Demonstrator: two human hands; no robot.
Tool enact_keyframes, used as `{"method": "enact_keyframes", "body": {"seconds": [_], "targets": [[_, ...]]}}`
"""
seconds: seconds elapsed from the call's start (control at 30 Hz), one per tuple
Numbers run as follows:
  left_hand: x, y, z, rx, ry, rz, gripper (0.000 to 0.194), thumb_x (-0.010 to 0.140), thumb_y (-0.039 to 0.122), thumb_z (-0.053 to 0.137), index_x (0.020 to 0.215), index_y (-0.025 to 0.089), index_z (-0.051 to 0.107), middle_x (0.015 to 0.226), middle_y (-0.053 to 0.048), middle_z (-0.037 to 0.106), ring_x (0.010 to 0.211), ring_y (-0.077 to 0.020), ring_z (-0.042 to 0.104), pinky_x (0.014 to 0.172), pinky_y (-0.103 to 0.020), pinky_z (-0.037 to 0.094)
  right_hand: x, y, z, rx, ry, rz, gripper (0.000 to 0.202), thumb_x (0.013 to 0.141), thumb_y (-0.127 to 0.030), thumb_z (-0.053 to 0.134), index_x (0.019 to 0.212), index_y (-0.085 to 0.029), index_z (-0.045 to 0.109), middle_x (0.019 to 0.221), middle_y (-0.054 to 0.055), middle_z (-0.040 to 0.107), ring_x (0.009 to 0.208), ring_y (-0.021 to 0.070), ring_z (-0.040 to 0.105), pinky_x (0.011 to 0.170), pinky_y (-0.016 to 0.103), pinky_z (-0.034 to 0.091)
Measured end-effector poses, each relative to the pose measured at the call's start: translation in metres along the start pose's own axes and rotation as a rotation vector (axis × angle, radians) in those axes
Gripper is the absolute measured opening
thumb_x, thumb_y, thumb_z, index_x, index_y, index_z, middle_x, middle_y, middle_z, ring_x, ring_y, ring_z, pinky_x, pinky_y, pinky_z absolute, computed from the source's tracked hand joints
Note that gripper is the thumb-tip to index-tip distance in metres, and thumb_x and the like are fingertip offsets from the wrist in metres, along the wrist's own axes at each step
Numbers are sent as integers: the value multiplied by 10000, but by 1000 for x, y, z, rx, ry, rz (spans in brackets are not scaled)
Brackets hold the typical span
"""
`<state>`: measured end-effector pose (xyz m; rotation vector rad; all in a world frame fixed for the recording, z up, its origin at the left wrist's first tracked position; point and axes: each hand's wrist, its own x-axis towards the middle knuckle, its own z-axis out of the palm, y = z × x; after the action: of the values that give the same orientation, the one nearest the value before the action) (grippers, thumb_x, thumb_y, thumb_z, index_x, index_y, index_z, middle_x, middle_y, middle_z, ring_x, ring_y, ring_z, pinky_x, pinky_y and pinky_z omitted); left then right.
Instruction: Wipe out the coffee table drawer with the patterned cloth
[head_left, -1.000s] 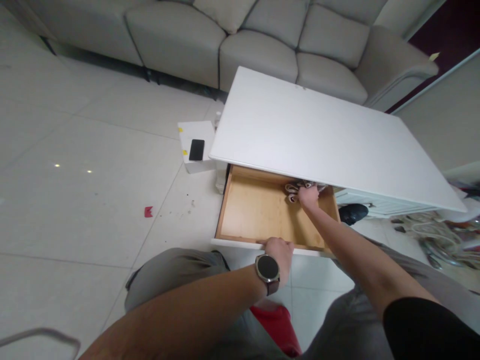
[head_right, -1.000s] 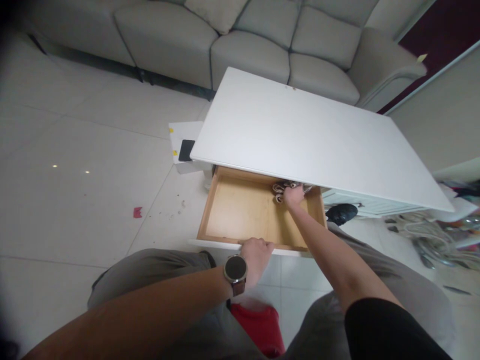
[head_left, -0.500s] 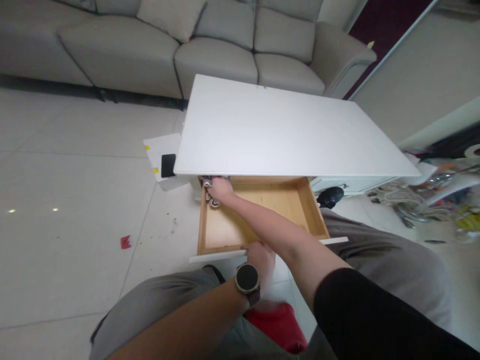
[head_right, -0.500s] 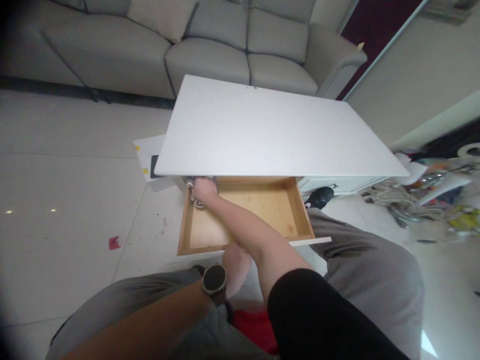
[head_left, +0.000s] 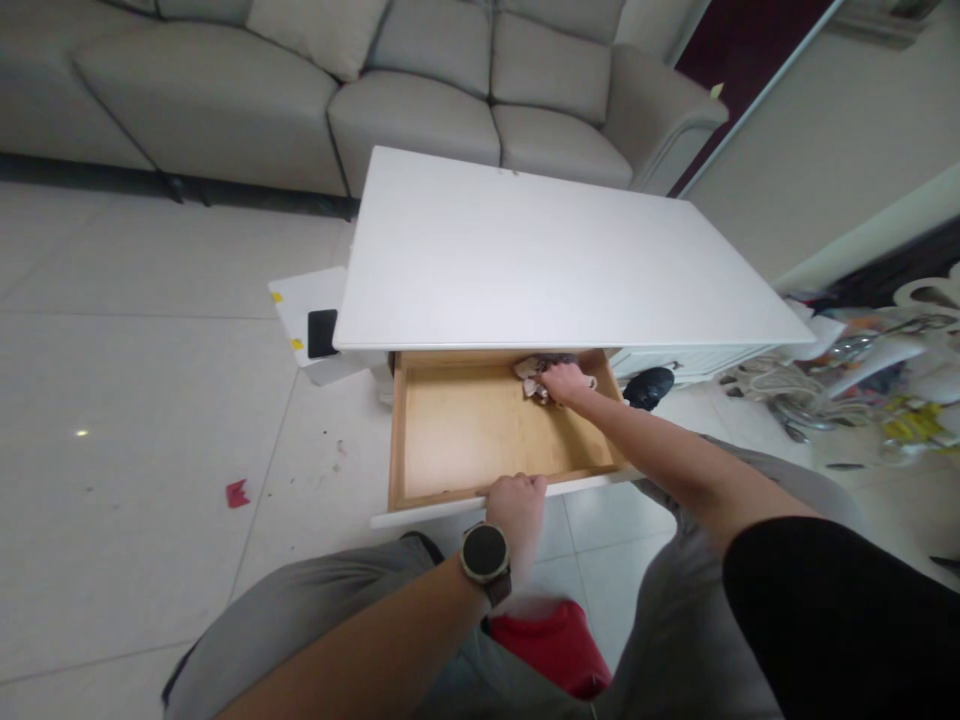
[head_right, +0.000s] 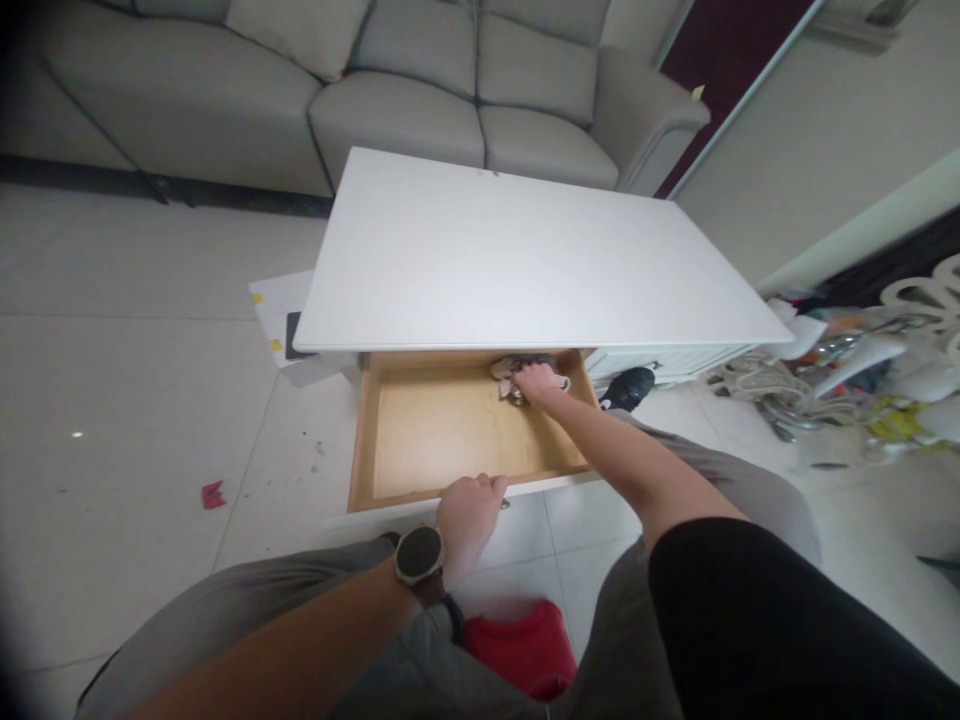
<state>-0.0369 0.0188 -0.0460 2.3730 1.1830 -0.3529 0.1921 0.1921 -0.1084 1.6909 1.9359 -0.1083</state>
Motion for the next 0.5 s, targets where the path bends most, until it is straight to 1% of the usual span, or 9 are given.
{"method": "enact_keyframes", "body": {"seconds": [0.03,0.1,0.17,0.27,0.37,0.43,0.5], "targets": [[1,0,0,3,-2,0,345,1030,79,427,1256,127,684,1044,-171,757,1008,-267,761,816,-377,591,-3,14,3,-7,-18,43,379,1026,-179,481,1247,-126,784,1247,262,730,1176,344,705,946,416,537],[1,0,0,4,-13,7,356,1024,73,424,1266,126,679,1051,-172,755,1008,-279,761,797,-384,596,-8,33,8,-13,-39,83,350,1003,-165,510,1179,-87,802,1213,279,740,1145,361,721,927,420,545],[2,0,1,9,-29,8,379,1015,59,412,1281,124,674,1058,-176,755,1008,-298,760,779,-401,602,-11,42,10,-8,-56,88,336,981,-183,548,1182,-98,803,1211,260,749,1130,354,730,915,404,551],[3,1,4,10,-25,0,394,1000,32,407,1268,115,684,1042,-181,756,986,-293,761,772,-398,599,-15,43,12,3,-87,76,334,929,-236,625,1195,-139,803,1197,213,770,1101,327,742,905,367,554],[5,1,9,-8,15,3,338,999,52,455,1214,117,707,990,-176,754,941,-261,760,778,-364,585,-24,42,15,6,-152,29,366,867,-288,697,1183,-135,802,1204,201,773,1108,318,739,896,339,548],[5,1,12,-18,38,2,291,998,84,502,1193,124,715,970,-175,750,925,-258,757,769,-355,576,-35,42,16,18,-251,-48,392,850,-298,701,1179,-108,798,1202,215,771,1100,319,739,867,328,545],[6,1,14,-31,50,3,268,996,96,517,1168,125,720,963,-176,746,921,-262,755,759,-350,567,-47,40,14,47,-403,-150,385,845,-268,682,1160,-82,800,1175,220,777,1047,303,750,806,308,539]]}}
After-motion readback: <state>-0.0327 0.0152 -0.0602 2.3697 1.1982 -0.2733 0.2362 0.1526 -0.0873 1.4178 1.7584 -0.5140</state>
